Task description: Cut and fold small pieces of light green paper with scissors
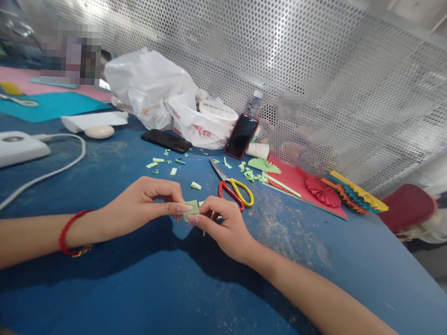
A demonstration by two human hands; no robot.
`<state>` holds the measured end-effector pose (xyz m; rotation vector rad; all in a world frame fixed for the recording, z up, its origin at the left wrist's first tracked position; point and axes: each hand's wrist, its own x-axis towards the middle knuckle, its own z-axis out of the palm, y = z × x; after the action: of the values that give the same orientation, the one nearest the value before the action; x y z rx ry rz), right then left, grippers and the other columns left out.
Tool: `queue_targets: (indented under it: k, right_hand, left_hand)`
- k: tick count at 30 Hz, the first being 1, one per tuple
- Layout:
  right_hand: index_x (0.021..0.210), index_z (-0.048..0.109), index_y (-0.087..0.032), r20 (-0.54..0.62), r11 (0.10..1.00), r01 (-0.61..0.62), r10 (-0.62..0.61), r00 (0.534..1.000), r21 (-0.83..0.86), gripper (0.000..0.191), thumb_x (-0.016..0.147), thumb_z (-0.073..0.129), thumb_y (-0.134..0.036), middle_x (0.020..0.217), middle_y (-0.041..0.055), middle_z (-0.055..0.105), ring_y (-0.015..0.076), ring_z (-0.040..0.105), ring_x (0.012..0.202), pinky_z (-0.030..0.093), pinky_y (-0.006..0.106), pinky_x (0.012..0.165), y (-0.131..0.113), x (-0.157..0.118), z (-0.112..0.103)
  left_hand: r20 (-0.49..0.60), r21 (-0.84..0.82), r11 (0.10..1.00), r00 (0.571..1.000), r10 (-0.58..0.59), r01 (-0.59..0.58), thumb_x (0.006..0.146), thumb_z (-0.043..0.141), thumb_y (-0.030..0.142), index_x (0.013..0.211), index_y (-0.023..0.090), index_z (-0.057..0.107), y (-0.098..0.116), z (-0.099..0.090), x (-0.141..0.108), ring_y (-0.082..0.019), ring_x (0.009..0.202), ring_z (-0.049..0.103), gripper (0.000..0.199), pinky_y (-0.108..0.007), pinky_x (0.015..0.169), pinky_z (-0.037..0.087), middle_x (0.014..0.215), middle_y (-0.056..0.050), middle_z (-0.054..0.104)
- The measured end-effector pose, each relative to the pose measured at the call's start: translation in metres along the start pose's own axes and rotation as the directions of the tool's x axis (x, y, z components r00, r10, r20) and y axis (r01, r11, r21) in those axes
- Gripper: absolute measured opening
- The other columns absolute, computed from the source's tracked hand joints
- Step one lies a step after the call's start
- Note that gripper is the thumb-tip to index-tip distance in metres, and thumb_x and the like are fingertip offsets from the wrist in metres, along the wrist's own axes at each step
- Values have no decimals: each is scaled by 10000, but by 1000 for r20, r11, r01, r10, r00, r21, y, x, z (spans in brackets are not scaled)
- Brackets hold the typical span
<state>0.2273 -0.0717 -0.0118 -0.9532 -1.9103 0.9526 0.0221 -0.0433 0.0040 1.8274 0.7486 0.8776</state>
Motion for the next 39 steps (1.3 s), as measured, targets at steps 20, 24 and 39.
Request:
queue_targets:
  k: [20, 24, 39]
  right_hand:
    - [653, 566, -166, 25, 999, -6, 5, 1000, 51, 262, 856, 676, -290, 610, -18, 560, 98, 486, 556, 386, 238, 555, 1, 0, -1]
    - [670, 584, -162, 40, 999, 34, -35, 999, 27, 249, 879, 644, -283, 640, -3, 575, 107, 501, 576, 390, 249, 569, 1, 0, -1]
    - [670, 610, -152, -23, 996, 78, -79, 997, -38, 245, 875, 657, -278, 624, -7, 571, 88, 486, 535, 378, 225, 526, 0, -1, -1]
  left_hand:
    - [213, 5, 1000, 977, 2, -3, 926, 563, 353, 743, 136, 611, -6, 0, 2, -81, 648, 551, 287, -162, 596, 415, 675, 34, 594]
    - [230, 40, 998, 973, 29, -40, 920, 569, 388, 775, 138, 626, -5, 2, 0, -87, 657, 561, 295, -170, 606, 421, 697, 29, 608]
    - [175, 76, 997, 984, 13, -27, 885, 621, 352, 720, 130, 647, -4, 2, -1, -90, 631, 568, 278, -172, 590, 415, 659, 23, 633]
